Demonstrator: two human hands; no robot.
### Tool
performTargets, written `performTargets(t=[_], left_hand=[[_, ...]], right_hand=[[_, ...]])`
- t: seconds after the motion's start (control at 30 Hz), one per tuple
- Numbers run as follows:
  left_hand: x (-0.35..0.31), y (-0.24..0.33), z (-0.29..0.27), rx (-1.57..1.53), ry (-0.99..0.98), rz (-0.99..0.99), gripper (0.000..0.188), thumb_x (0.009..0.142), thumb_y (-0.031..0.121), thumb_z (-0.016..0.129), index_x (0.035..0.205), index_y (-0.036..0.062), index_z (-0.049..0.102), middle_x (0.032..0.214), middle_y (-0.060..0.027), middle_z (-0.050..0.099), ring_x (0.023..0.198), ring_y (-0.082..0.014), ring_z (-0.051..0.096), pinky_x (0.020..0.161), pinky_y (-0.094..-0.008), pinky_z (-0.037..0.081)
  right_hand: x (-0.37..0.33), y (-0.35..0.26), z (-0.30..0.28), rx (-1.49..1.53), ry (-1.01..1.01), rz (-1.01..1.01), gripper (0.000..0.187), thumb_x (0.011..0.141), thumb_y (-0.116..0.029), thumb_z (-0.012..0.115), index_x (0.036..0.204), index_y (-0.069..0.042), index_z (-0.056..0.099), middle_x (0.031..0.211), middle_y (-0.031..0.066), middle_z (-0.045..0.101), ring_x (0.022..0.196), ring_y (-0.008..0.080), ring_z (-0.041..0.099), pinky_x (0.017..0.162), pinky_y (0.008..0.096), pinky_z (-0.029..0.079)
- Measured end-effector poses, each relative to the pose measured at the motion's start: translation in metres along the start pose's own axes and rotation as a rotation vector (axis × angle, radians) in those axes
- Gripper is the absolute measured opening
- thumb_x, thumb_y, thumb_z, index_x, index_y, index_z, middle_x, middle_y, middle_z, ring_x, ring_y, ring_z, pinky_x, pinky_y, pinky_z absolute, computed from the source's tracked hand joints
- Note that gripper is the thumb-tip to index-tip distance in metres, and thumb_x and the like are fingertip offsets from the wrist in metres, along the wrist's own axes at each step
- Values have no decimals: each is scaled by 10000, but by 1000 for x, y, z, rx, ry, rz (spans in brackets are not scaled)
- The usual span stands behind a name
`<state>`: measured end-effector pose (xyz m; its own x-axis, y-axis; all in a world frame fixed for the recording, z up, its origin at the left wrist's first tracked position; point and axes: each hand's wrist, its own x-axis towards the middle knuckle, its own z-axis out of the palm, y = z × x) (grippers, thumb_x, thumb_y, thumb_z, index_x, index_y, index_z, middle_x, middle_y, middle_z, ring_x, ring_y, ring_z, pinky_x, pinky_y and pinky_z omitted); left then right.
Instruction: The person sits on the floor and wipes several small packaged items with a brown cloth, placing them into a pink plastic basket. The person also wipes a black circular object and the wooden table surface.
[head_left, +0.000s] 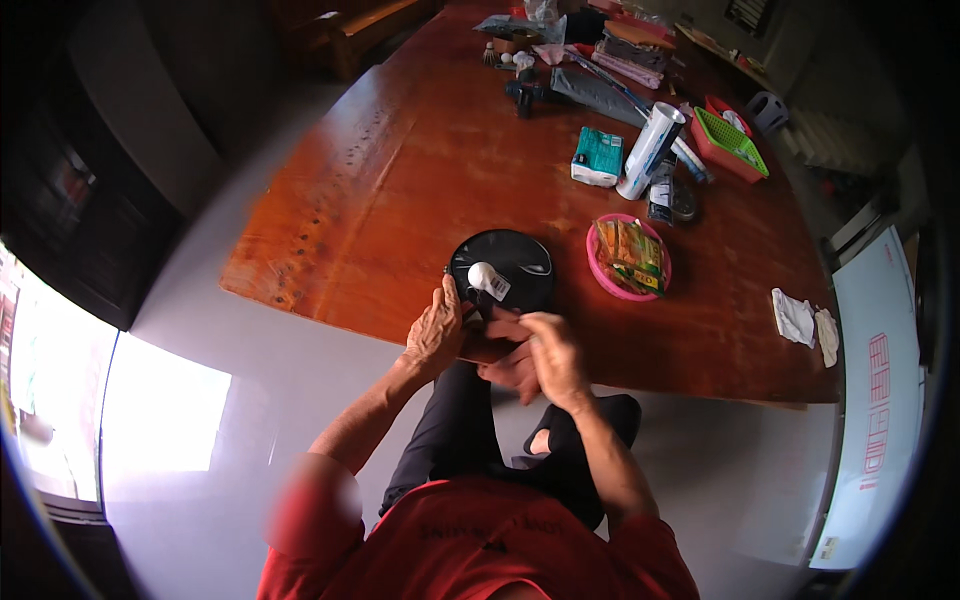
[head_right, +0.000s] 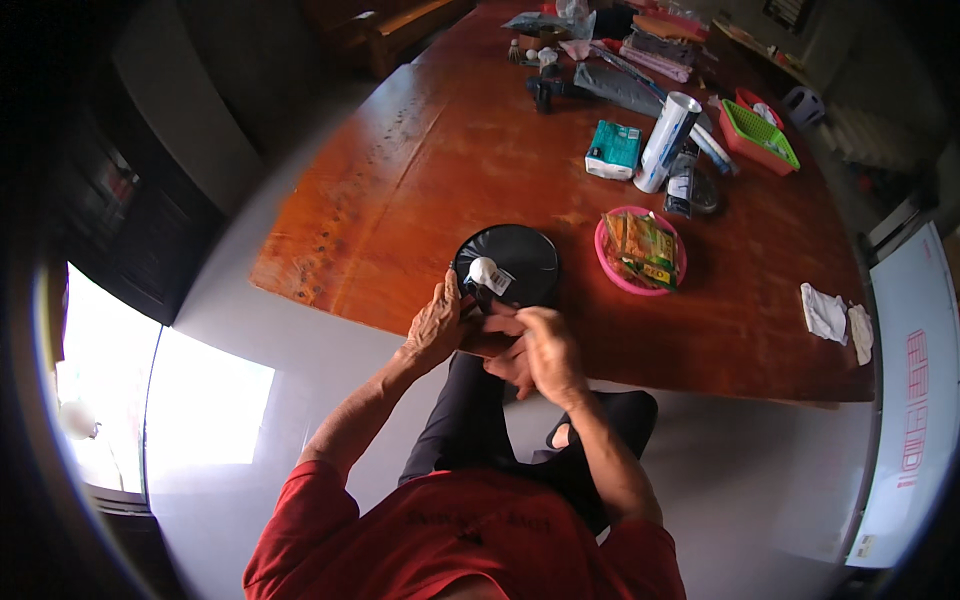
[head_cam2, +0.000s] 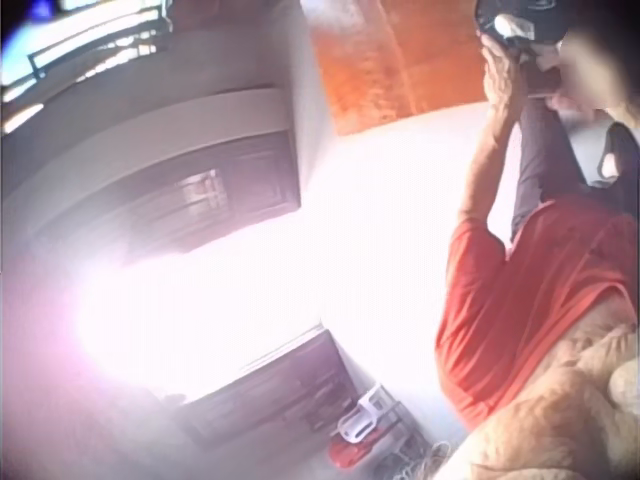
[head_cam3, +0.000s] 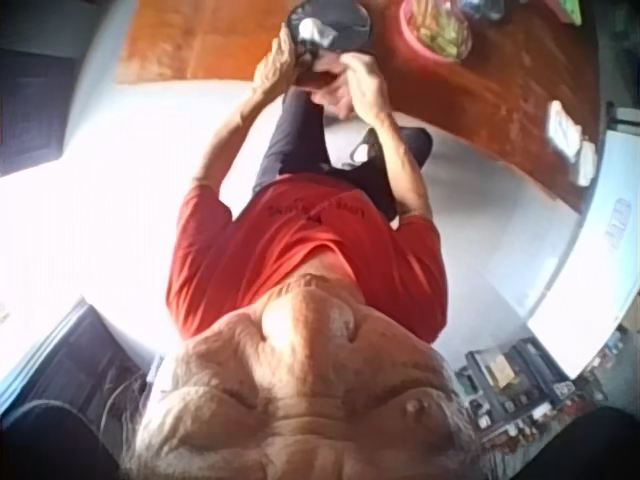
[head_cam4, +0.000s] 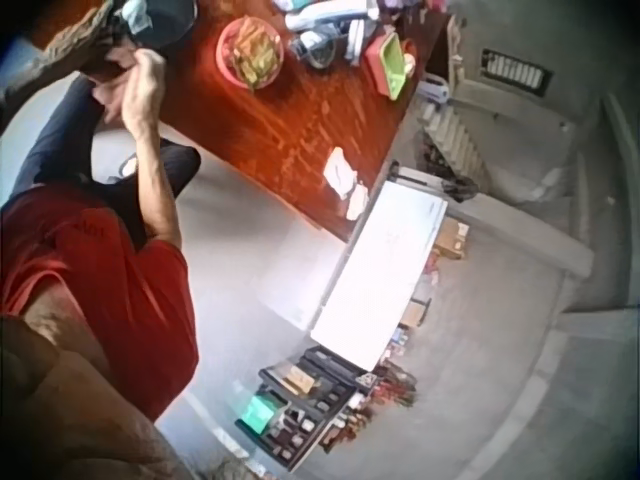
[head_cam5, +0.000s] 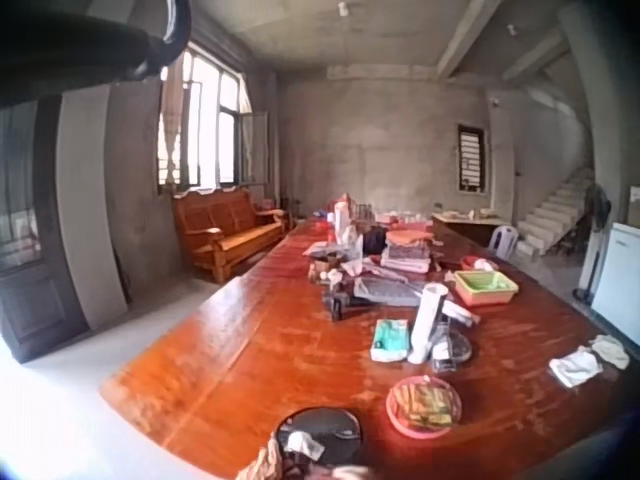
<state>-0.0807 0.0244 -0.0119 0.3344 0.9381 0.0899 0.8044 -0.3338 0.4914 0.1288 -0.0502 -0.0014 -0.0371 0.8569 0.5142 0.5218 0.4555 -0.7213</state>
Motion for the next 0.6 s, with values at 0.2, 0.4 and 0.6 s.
performTargets(t=[0.2, 0.4, 0.6], left_hand=[[17, 9, -19, -209, -27, -33, 919, 701, 243, 829, 1421, -44, 335, 1222, -250, 576, 1057, -359, 631, 886, -426, 516], [9, 2, -40, -434, -78, -70, 755, 676, 227, 854, 1314, 21, 507, 1024, -139, 654, 945, -239, 653, 826, -366, 534], [-18, 2, -56, -568, -45, -127, 777, 665, 225, 859, 1314, -19, 508, 1030, -111, 642, 912, -195, 651, 751, -323, 549]], right_hand=[[24, 28, -24, 132, 575, 360, 436, 1040, -300, 465, 1329, 26, 493, 1165, 116, 628, 1046, 172, 577, 916, 307, 467], [70, 19, 39, 110, 422, -61, 376, 1038, -264, 448, 1318, -18, 504, 1233, 142, 558, 1114, 237, 560, 923, 333, 457], [131, 27, 18, 330, 145, 217, 370, 1008, -310, 449, 1185, -4, 556, 1032, 177, 612, 998, 294, 599, 871, 374, 456]])
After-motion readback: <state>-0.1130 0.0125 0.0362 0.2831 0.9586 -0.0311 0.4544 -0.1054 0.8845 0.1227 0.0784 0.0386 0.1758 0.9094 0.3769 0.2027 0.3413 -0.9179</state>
